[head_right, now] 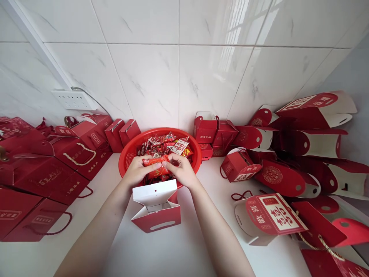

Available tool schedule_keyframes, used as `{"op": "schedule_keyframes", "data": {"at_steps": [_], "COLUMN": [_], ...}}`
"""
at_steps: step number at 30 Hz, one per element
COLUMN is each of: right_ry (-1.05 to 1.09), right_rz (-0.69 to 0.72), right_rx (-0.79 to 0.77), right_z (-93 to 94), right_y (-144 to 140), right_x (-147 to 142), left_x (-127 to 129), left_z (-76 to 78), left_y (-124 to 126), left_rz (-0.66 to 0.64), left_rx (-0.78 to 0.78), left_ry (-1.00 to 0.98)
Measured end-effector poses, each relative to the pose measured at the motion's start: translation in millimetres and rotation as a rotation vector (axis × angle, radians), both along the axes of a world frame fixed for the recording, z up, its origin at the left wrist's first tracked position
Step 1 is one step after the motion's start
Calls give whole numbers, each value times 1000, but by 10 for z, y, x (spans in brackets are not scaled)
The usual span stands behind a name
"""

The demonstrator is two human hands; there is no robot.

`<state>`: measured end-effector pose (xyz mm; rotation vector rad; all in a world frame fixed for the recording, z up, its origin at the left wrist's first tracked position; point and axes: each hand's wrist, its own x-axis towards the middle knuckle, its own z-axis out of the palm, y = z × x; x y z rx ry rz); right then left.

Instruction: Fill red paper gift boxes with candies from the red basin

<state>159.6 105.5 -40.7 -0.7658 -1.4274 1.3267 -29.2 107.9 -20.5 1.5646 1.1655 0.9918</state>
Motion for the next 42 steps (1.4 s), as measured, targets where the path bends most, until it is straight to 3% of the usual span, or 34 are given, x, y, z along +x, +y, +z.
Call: {"op": "schedule_keyframes", "data": {"at_steps": [10,17,27,36,39,42], "right_ry": [-16,97,28,18,28,85], "right_rz": [-38,-113,-102,-115,-80,-143], "right_rx": [11,-30,-1,-11,-3,7], "right_z": [-8,-66,-63,-20,-13,-38], "right_y": [12,47,29,18,15,22], "right_x": [-6,-3,-17,3,0,16], "left_x": [-2,45,15,31,57,67], "left_z": [-35,-20,4,-19,-7,-6], "left_y": [17,12,-5,-2,-15,6], "left_rz": [-30,27,65,88,63,6], "left_rx": [0,-25,241,204,227,213], "left_ry": [87,-121,100,26,27,-45]}}
